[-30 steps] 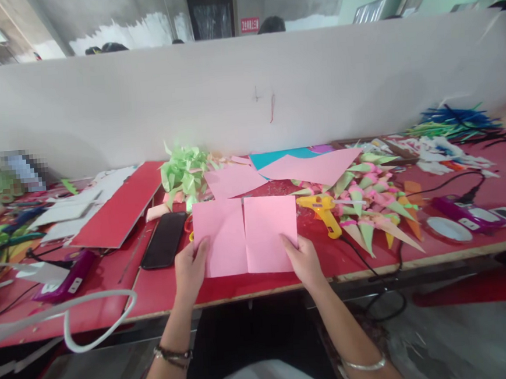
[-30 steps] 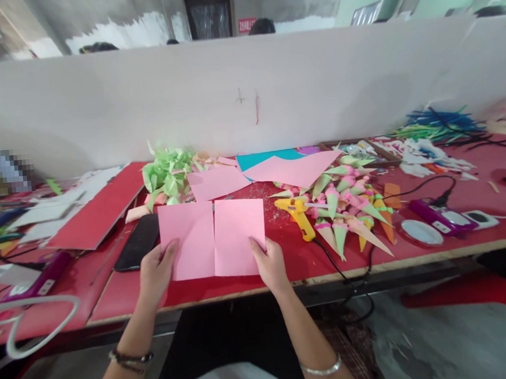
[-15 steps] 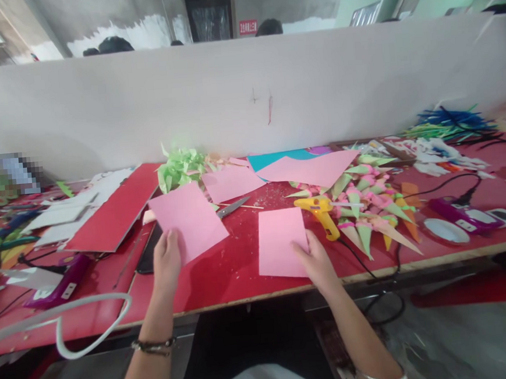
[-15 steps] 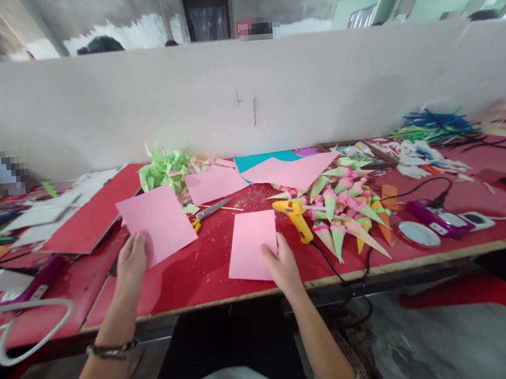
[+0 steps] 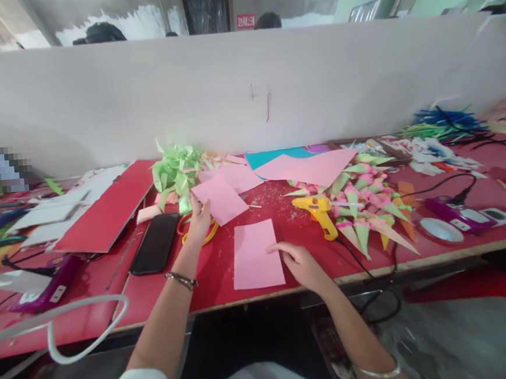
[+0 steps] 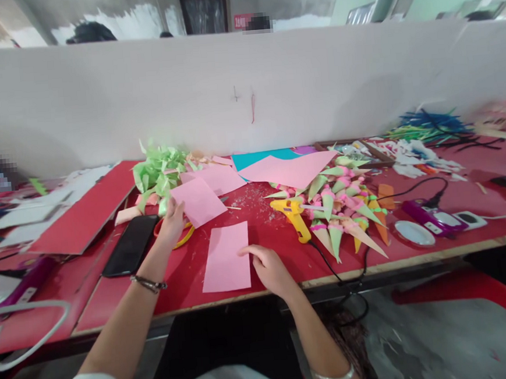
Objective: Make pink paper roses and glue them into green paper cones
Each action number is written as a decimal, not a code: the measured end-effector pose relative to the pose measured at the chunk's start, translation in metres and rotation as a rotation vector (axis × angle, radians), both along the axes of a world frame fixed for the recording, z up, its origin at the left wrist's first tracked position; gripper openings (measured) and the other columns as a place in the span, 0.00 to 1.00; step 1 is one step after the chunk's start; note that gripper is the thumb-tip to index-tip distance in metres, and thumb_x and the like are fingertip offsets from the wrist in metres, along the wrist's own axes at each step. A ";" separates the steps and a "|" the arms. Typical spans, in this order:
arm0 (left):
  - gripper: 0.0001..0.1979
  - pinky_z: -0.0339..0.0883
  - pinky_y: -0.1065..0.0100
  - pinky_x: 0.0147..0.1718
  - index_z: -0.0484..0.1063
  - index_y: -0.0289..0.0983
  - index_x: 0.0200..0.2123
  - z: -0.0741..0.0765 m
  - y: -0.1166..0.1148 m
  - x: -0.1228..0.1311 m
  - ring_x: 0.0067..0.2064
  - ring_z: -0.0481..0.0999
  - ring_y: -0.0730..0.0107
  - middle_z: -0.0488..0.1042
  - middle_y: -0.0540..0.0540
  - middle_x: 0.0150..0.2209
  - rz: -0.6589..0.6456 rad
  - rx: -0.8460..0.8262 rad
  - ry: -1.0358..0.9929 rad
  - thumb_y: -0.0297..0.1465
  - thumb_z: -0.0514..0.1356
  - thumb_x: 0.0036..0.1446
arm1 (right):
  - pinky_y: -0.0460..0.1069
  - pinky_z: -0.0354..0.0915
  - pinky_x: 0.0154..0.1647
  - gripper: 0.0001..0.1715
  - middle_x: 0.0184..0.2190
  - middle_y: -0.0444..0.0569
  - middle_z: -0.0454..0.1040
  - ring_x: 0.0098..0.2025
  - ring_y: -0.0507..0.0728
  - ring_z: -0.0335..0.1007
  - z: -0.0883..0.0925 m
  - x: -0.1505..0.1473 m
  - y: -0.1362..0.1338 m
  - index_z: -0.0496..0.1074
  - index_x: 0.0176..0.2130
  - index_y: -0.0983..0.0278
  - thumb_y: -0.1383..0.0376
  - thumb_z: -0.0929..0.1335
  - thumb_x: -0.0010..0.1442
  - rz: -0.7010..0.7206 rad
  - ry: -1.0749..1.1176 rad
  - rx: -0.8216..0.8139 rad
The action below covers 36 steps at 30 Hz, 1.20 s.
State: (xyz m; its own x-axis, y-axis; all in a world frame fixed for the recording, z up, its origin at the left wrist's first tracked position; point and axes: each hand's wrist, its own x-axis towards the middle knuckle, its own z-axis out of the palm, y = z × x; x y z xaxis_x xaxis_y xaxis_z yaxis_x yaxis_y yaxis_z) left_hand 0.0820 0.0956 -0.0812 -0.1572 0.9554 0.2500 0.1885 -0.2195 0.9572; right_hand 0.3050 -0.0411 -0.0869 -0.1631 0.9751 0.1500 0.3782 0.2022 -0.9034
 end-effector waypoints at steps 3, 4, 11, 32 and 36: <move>0.30 0.50 0.58 0.55 0.55 0.37 0.54 0.004 -0.021 0.000 0.58 0.54 0.61 0.56 0.38 0.56 -0.022 0.038 0.114 0.33 0.59 0.46 | 0.52 0.61 0.48 0.22 0.39 0.47 0.74 0.44 0.55 0.68 0.002 0.004 -0.001 0.73 0.41 0.60 0.73 0.58 0.51 0.031 -0.044 0.009; 0.32 0.44 0.58 0.58 0.57 0.37 0.54 0.006 -0.031 -0.003 0.60 0.49 0.60 0.54 0.39 0.57 -0.069 0.061 0.185 0.32 0.61 0.44 | 0.51 0.61 0.48 0.22 0.39 0.47 0.74 0.44 0.55 0.68 0.003 0.006 0.000 0.73 0.41 0.60 0.73 0.59 0.51 0.040 -0.059 0.015; 0.35 0.37 0.55 0.59 0.46 0.43 0.60 0.008 -0.089 -0.011 0.63 0.43 0.59 0.48 0.46 0.62 -0.827 0.133 1.055 0.47 0.52 0.52 | 0.52 0.62 0.45 0.17 0.36 0.48 0.69 0.41 0.56 0.65 0.009 0.026 0.007 0.74 0.37 0.59 0.72 0.62 0.50 0.164 -0.230 0.077; 0.38 0.34 0.57 0.59 0.44 0.42 0.61 0.002 -0.098 0.006 0.62 0.47 0.61 0.47 0.48 0.62 -0.814 0.141 1.134 0.51 0.51 0.50 | 0.56 0.36 0.57 0.15 0.39 0.46 0.68 0.46 0.54 0.61 0.031 0.025 0.047 0.76 0.33 0.58 0.55 0.62 0.57 0.751 -0.512 -0.073; 0.40 0.34 0.57 0.59 0.43 0.42 0.61 0.001 -0.098 0.006 0.62 0.47 0.62 0.47 0.49 0.62 -0.805 0.136 1.139 0.50 0.53 0.48 | 0.56 0.37 0.57 0.14 0.37 0.45 0.66 0.44 0.52 0.61 0.032 0.026 0.052 0.76 0.35 0.57 0.56 0.63 0.57 0.884 -0.510 -0.113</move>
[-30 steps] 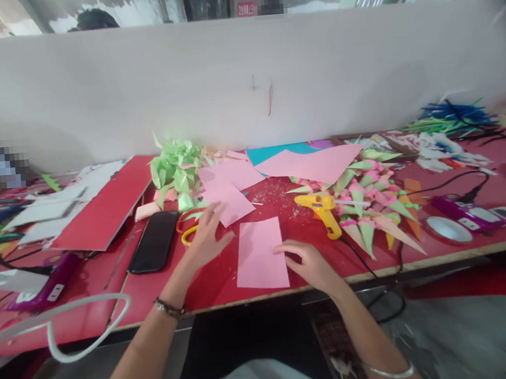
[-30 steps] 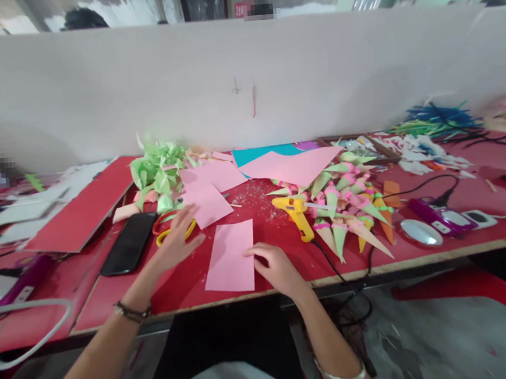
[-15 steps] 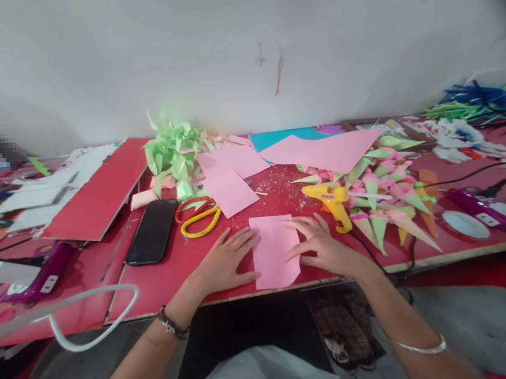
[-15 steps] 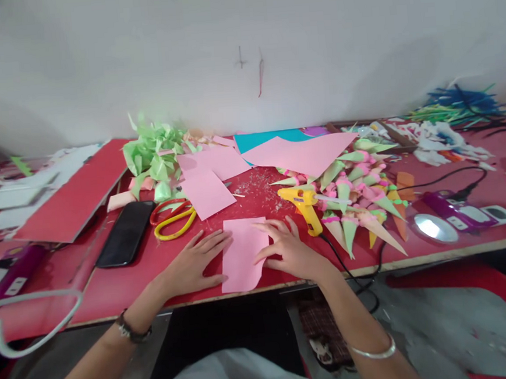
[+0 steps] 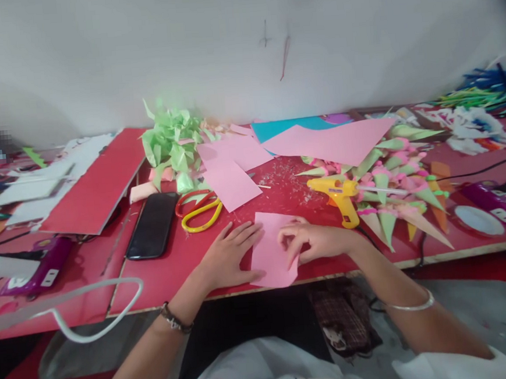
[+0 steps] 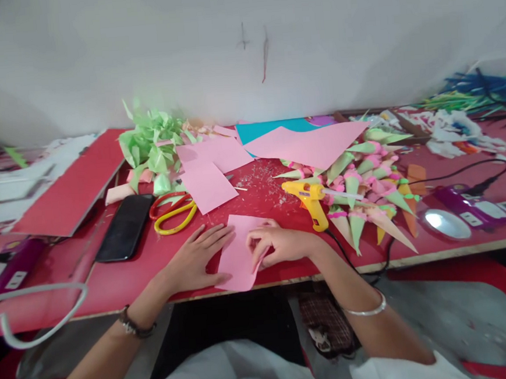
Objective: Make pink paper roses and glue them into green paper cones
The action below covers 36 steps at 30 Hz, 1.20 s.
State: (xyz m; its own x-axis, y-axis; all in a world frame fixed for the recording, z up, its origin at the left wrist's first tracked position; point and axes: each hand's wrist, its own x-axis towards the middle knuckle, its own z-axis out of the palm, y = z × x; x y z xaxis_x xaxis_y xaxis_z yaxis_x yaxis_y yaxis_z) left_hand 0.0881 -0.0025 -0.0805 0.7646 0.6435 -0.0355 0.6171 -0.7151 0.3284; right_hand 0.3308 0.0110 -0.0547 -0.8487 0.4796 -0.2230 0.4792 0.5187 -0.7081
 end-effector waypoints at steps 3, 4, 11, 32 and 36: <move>0.39 0.35 0.57 0.59 0.44 0.43 0.61 0.000 0.000 0.001 0.62 0.47 0.62 0.47 0.50 0.62 0.011 -0.007 0.004 0.50 0.52 0.49 | 0.55 0.38 0.58 0.15 0.41 0.46 0.66 0.47 0.54 0.59 0.000 0.006 -0.004 0.76 0.35 0.55 0.54 0.63 0.56 0.013 0.001 0.016; 0.39 0.36 0.56 0.59 0.44 0.43 0.61 0.001 0.000 0.001 0.62 0.47 0.62 0.48 0.50 0.62 0.014 -0.009 0.004 0.50 0.52 0.49 | 0.55 0.37 0.58 0.15 0.42 0.46 0.66 0.48 0.54 0.58 0.000 0.008 -0.006 0.76 0.34 0.55 0.54 0.63 0.56 -0.012 0.005 0.028; 0.36 0.37 0.55 0.59 0.46 0.41 0.60 0.004 0.000 0.002 0.61 0.48 0.60 0.50 0.47 0.62 0.011 -0.029 -0.031 0.52 0.48 0.52 | 0.53 0.49 0.50 0.16 0.34 0.47 0.70 0.39 0.53 0.63 -0.013 0.000 -0.019 0.72 0.28 0.64 0.58 0.61 0.58 -0.380 0.121 0.148; 0.39 0.41 0.58 0.59 0.43 0.36 0.60 0.000 0.001 0.001 0.60 0.51 0.63 0.52 0.44 0.61 0.053 -0.032 -0.082 0.46 0.54 0.50 | 0.47 0.53 0.36 0.13 0.24 0.44 0.71 0.28 0.51 0.64 -0.036 -0.039 -0.014 0.67 0.25 0.65 0.61 0.63 0.57 -0.664 0.017 0.522; 0.39 0.41 0.58 0.59 0.43 0.35 0.60 -0.001 0.002 0.001 0.61 0.51 0.62 0.52 0.43 0.61 0.049 -0.030 -0.071 0.47 0.53 0.50 | 0.47 0.53 0.36 0.13 0.24 0.45 0.72 0.29 0.52 0.65 -0.034 -0.042 -0.015 0.68 0.25 0.65 0.62 0.62 0.58 -0.667 -0.044 0.533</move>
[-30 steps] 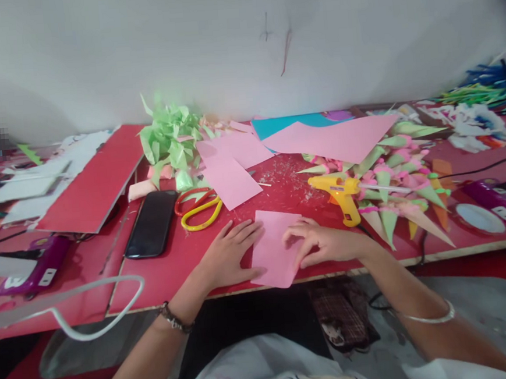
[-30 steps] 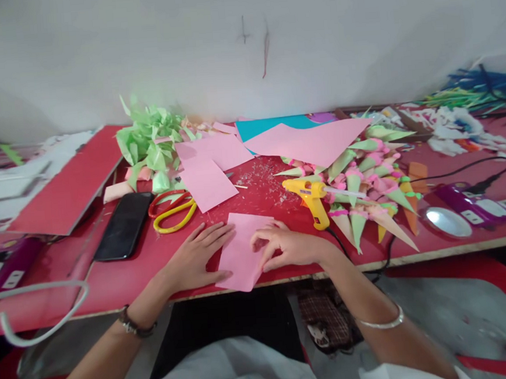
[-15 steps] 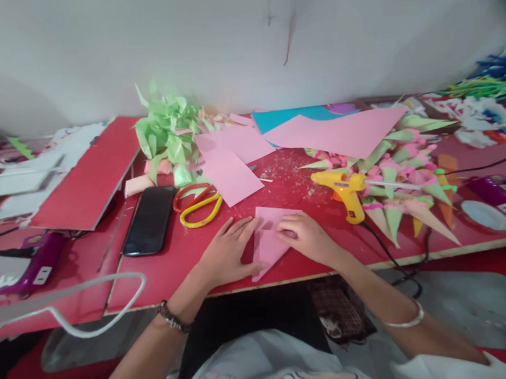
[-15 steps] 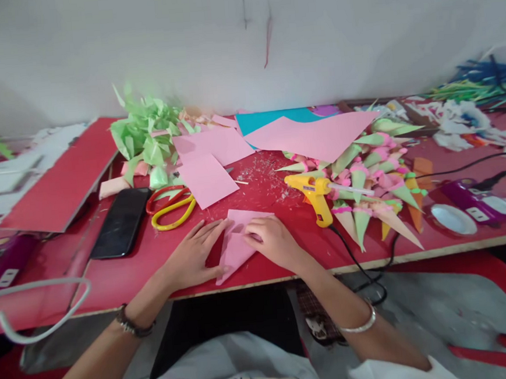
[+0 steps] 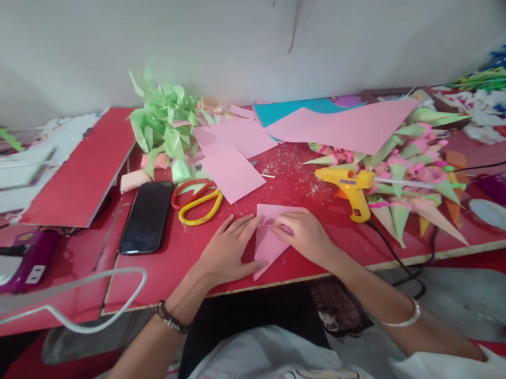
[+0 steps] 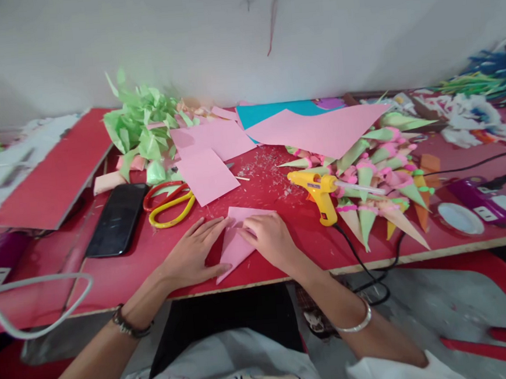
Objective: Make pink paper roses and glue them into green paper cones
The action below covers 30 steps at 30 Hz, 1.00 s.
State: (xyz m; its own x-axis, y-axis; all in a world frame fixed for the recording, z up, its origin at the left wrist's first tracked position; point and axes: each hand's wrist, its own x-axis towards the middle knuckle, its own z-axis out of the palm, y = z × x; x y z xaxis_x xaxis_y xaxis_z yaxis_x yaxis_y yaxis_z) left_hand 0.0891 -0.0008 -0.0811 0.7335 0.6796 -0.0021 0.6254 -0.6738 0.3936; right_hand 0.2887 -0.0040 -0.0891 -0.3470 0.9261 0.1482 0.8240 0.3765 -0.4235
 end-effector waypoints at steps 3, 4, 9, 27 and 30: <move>0.39 0.40 0.58 0.59 0.44 0.35 0.60 0.000 0.000 0.000 0.61 0.51 0.62 0.53 0.42 0.60 -0.004 0.006 0.009 0.48 0.53 0.50 | 0.47 0.52 0.35 0.13 0.24 0.45 0.72 0.28 0.52 0.65 0.001 -0.002 0.000 0.67 0.25 0.65 0.63 0.62 0.58 -0.013 -0.027 0.014; 0.40 0.40 0.58 0.59 0.44 0.34 0.60 -0.001 0.000 0.000 0.60 0.51 0.61 0.53 0.42 0.60 -0.005 0.008 0.009 0.48 0.53 0.50 | 0.48 0.52 0.35 0.13 0.23 0.45 0.72 0.28 0.52 0.65 0.002 -0.002 -0.001 0.67 0.25 0.65 0.63 0.62 0.58 -0.017 -0.037 0.020; 0.39 0.40 0.58 0.59 0.44 0.35 0.60 -0.001 0.001 0.000 0.60 0.51 0.61 0.53 0.42 0.60 -0.008 0.005 0.013 0.47 0.53 0.51 | 0.48 0.52 0.34 0.14 0.22 0.46 0.71 0.27 0.52 0.64 0.001 -0.004 -0.001 0.67 0.24 0.65 0.63 0.61 0.59 -0.037 -0.091 0.035; 0.40 0.43 0.57 0.57 0.46 0.40 0.60 -0.002 0.001 -0.004 0.59 0.52 0.58 0.52 0.44 0.60 -0.037 -0.013 0.015 0.49 0.55 0.47 | 0.48 0.50 0.33 0.15 0.21 0.46 0.71 0.26 0.52 0.64 0.000 -0.007 0.000 0.66 0.24 0.64 0.63 0.61 0.59 -0.045 -0.137 0.058; 0.36 0.49 0.58 0.54 0.49 0.43 0.59 0.000 -0.001 -0.006 0.56 0.55 0.58 0.55 0.46 0.58 -0.052 -0.049 0.028 0.48 0.54 0.49 | 0.48 0.50 0.33 0.14 0.21 0.46 0.71 0.26 0.52 0.64 0.000 -0.007 0.000 0.66 0.24 0.64 0.64 0.61 0.59 -0.049 -0.135 0.062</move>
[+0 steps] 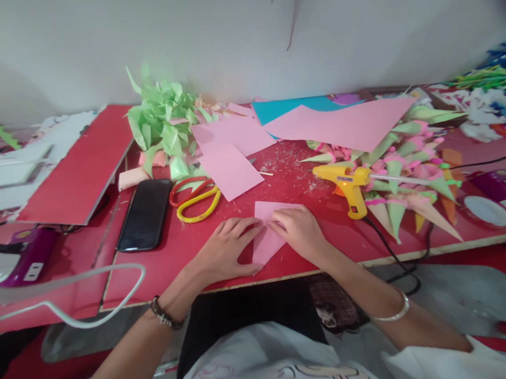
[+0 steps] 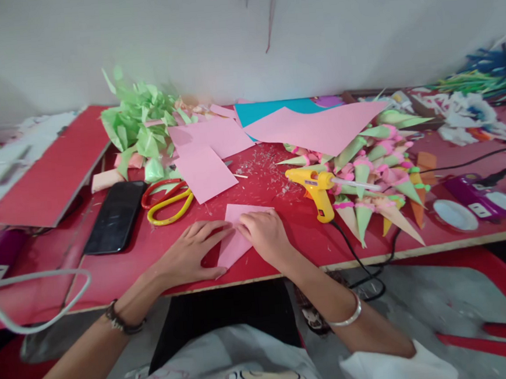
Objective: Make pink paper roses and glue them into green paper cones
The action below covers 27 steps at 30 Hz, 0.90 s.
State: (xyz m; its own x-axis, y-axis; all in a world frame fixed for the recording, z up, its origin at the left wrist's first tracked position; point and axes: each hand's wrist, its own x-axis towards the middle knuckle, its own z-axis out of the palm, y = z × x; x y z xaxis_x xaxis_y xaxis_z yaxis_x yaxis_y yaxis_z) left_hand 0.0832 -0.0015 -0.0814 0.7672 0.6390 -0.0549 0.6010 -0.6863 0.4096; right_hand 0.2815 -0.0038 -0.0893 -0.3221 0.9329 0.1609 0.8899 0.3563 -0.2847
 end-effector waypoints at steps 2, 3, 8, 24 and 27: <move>0.35 0.48 0.57 0.54 0.49 0.44 0.59 0.002 -0.001 -0.002 0.56 0.54 0.57 0.55 0.47 0.58 -0.020 -0.008 0.022 0.47 0.53 0.50 | 0.47 0.50 0.33 0.14 0.22 0.45 0.71 0.26 0.51 0.64 -0.001 0.000 0.000 0.66 0.24 0.64 0.64 0.61 0.59 0.002 0.000 -0.004; 0.35 0.48 0.57 0.54 0.49 0.45 0.59 0.002 -0.002 -0.003 0.56 0.54 0.57 0.55 0.48 0.59 -0.027 -0.008 0.034 0.47 0.53 0.50 | 0.48 0.50 0.33 0.13 0.22 0.45 0.71 0.26 0.51 0.64 -0.001 0.000 0.001 0.66 0.24 0.64 0.64 0.61 0.59 0.001 -0.002 -0.006; 0.37 0.46 0.57 0.55 0.45 0.46 0.60 0.005 -0.002 -0.006 0.57 0.52 0.57 0.51 0.51 0.61 -0.044 -0.011 0.076 0.49 0.52 0.50 | 0.49 0.54 0.35 0.10 0.24 0.47 0.71 0.29 0.53 0.65 0.000 0.000 0.000 0.67 0.28 0.65 0.65 0.62 0.58 -0.016 -0.025 -0.002; 0.40 0.40 0.55 0.57 0.42 0.47 0.61 0.005 0.000 -0.007 0.60 0.46 0.58 0.47 0.53 0.62 -0.049 -0.028 0.129 0.51 0.53 0.47 | 0.57 0.50 0.56 0.14 0.44 0.48 0.68 0.49 0.57 0.58 0.007 0.020 -0.054 0.72 0.41 0.56 0.66 0.62 0.56 0.398 0.024 0.157; 0.40 0.40 0.53 0.57 0.41 0.48 0.61 0.005 0.000 -0.007 0.60 0.46 0.57 0.46 0.53 0.63 -0.047 -0.029 0.135 0.51 0.53 0.47 | 0.58 0.49 0.56 0.15 0.45 0.49 0.67 0.49 0.58 0.58 0.007 0.039 -0.050 0.72 0.42 0.56 0.65 0.62 0.56 0.303 -0.018 0.163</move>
